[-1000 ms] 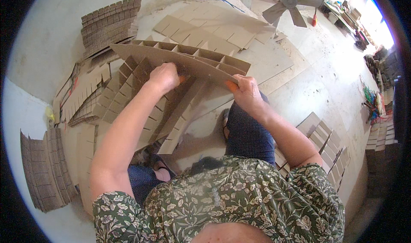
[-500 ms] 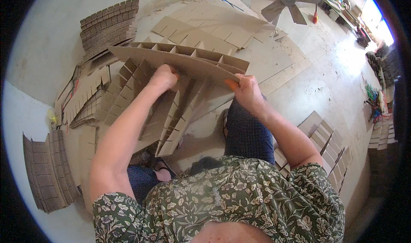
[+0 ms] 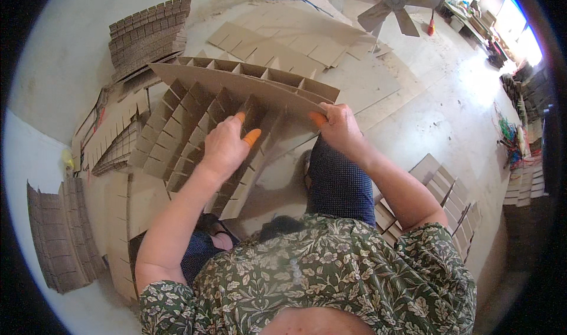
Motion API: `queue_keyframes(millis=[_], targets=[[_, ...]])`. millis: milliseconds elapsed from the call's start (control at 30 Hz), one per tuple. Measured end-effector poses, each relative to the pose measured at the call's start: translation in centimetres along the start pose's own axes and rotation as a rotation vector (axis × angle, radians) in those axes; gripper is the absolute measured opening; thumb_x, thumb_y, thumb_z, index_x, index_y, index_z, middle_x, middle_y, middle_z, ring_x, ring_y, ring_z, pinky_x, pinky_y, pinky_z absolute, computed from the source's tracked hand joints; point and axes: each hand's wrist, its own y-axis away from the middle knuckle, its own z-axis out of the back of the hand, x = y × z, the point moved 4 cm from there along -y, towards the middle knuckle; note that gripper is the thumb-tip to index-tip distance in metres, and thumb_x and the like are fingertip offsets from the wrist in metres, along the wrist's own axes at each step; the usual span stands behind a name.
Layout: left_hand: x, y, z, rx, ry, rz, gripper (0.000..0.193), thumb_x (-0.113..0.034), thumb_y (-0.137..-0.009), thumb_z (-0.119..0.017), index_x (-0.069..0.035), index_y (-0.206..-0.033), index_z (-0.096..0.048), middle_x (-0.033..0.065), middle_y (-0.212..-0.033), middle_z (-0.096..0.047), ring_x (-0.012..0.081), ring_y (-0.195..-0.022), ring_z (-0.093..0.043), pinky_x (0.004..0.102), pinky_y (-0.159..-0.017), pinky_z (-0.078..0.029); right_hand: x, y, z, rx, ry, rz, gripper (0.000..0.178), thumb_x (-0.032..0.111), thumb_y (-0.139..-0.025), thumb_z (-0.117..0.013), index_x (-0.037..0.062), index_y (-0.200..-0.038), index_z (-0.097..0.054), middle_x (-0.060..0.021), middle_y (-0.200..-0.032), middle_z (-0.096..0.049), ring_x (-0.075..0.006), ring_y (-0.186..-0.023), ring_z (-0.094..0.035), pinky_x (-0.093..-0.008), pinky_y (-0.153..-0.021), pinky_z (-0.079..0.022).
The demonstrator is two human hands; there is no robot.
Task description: The person sits on the floor and assembles pre-cut cardboard pieces into a grid-like divider structure. They fold and interlock the pieces by hand, then stack the completed units with others nearby.
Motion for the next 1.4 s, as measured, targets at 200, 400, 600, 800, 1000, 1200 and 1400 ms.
queue_keyframes(millis=[200,400,600,800,1000,1200,1400], targets=[[-5.0,2.0,-0.2,-0.098,-0.109,-0.192,0.026,-0.024,-0.084,-0.065,-0.003,-0.099,-0.063,0.0171,-0.096,-0.063,0.0352,-0.089,-0.061,0.0456,-0.069,-0.051,-0.2,0.4,0.0,-0.006,0.112,-0.037,0.020,0.020,-0.083,-0.063,0.0022,-0.075,-0.061,-0.0228,-0.072,-0.061,-0.0430,-0.070,-0.060,-0.0480,-0.060,-0.048],[-2.5,0.4,-2.7,-0.005,-0.098,-0.070,0.018,-0.020,-0.084,-0.061,-0.003,-0.080,-0.066,0.0206,-0.075,-0.064,0.0398,-0.073,-0.063,0.0477,-0.067,-0.051,0.2,1.1,-0.2,-0.012,0.148,0.030,0.021,0.022,-0.084,-0.062,0.0029,-0.074,-0.060,-0.0223,-0.071,-0.061,-0.0431,-0.069,-0.060,-0.0492,-0.061,-0.049],[-2.5,0.4,-2.9,0.029,-0.051,-0.029,0.020,-0.021,-0.085,-0.060,-0.002,-0.082,-0.066,0.0212,-0.076,-0.065,0.0396,-0.074,-0.063,0.0479,-0.068,-0.050,-2.3,0.3,-0.2,-0.020,0.189,-0.041,0.022,0.022,-0.084,-0.061,0.0046,-0.072,-0.058,-0.0214,-0.070,-0.061,-0.0435,-0.069,-0.060,-0.0496,-0.060,-0.049],[-1.9,0.7,-2.6,0.032,-0.059,-0.070,0.018,-0.020,-0.085,-0.060,-0.004,-0.085,-0.067,0.0210,-0.076,-0.065,0.0386,-0.074,-0.063,0.0473,-0.067,-0.050,-3.1,0.4,-0.5,0.016,0.187,-0.007,0.019,0.021,-0.084,-0.061,0.0042,-0.075,-0.060,-0.0219,-0.070,-0.061,-0.0434,-0.068,-0.060,-0.0494,-0.059,-0.049],[-2.3,1.2,-2.5,0.087,-0.040,-0.047,0.021,-0.023,-0.085,-0.061,-0.004,-0.089,-0.068,0.0208,-0.080,-0.065,0.0392,-0.073,-0.063,0.0479,-0.067,-0.050,-1.0,0.8,-0.5,0.088,0.256,-0.019,0.018,0.022,-0.082,-0.062,0.0049,-0.077,-0.061,-0.0205,-0.070,-0.062,-0.0416,-0.070,-0.061,-0.0490,-0.061,-0.050],[-2.2,2.5,1.9,-0.208,0.141,-0.227,0.021,-0.026,-0.084,-0.065,-0.005,-0.087,-0.066,0.0142,-0.081,-0.064,0.0342,-0.075,-0.063,0.0424,-0.064,-0.051,3.2,-0.8,2.5,0.011,0.179,0.159,0.031,0.025,-0.080,-0.066,0.0088,-0.106,-0.062,-0.0185,-0.079,-0.064,-0.0391,-0.074,-0.063,-0.0475,-0.064,-0.050],[3.0,1.2,5.1,-0.397,-0.016,-0.065,0.020,-0.022,-0.083,-0.069,-0.007,-0.095,-0.065,0.0103,-0.081,-0.061,0.0278,-0.071,-0.061,0.0379,-0.061,-0.048,3.5,-3.0,0.2,0.264,0.297,0.301,0.051,0.015,-0.084,-0.055,0.0125,-0.134,-0.044,-0.0182,-0.078,-0.064,-0.0377,-0.073,-0.064,-0.0459,-0.063,-0.051]])
